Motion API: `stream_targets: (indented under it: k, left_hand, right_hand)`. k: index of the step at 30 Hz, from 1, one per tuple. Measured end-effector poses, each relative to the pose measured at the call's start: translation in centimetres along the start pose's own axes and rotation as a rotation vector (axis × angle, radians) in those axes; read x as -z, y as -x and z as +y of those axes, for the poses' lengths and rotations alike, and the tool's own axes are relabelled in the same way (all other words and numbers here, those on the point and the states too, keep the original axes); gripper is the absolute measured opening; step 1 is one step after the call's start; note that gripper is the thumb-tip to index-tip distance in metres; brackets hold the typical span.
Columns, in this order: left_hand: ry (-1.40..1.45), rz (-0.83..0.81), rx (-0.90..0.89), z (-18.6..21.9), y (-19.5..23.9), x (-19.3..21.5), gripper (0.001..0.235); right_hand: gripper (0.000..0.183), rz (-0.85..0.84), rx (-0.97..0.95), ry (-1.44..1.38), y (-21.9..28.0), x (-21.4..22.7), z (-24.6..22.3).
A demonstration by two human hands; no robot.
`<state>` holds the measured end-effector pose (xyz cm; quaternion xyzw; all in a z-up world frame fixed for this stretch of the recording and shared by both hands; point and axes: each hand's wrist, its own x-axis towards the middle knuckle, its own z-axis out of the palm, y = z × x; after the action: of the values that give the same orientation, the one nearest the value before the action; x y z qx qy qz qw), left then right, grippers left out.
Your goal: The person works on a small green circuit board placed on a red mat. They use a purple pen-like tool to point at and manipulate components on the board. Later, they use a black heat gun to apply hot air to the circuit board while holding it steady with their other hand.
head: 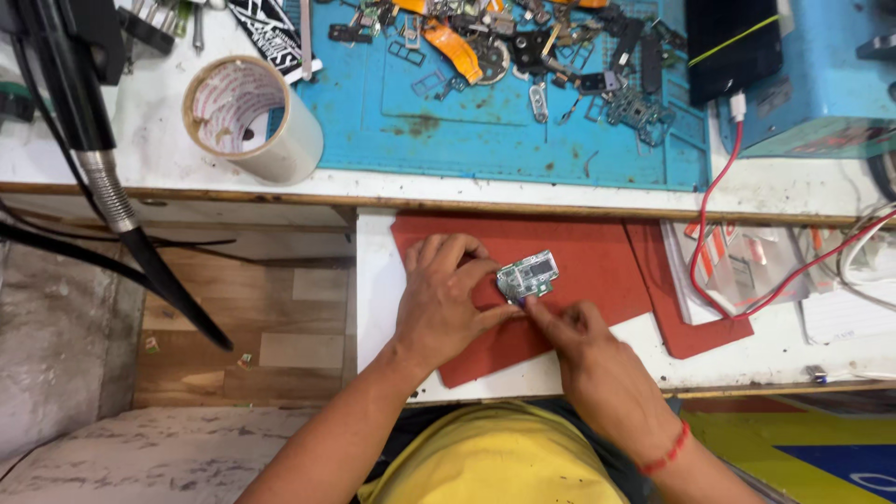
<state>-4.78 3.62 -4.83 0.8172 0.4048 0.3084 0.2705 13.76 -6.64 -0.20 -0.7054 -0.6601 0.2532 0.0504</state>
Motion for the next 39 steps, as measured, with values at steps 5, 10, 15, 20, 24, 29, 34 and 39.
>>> stream_targets:
  k: [5,10,15,20,24,29,34,39]
  left_hand:
    - [0.008,0.026,-0.002,0.1,0.2,-0.3,0.059]
    - [0.012,0.023,0.007,-0.1,0.6,-0.4,0.058]
    - [0.03,0.036,0.004,0.0,0.1,-0.3,0.061]
    - [-0.017,0.028,0.005,0.1,0.7,-0.3,0.054]
    - [-0.005,0.012,-0.021,0.4,0.0,0.2,0.054]
    - [-0.052,-0.004,-0.002,0.8,0.1,0.2,0.048]
    - [-0.105,0.002,-0.029,0.9,0.3,0.1,0.049]
    - [-0.096,-0.01,-0.022,0.8,0.1,-0.2,0.05]
  right_hand:
    - [0.074,0.001,-0.021,0.034,1.0,-0.6,0.6]
    - [0.073,0.072,0.047,0.03,0.6,-1.6,0.9]
    - [0.074,0.077,0.041,0.063,1.3,-0.6,1.1]
    - [0.069,0.007,0.039,0.032,1.3,-1.4,1.1]
    - [0.069,0.129,0.005,-0.033,0.3,0.2,2.2]
    - [0.068,0.05,0.086,0.066,0.9,-0.7,2.2]
    - [0.073,0.081,0.046,0.042,0.9,-0.8,2.0]
    - [0.071,0.133,-0.01,-0.003,0.7,-0.5,2.6]
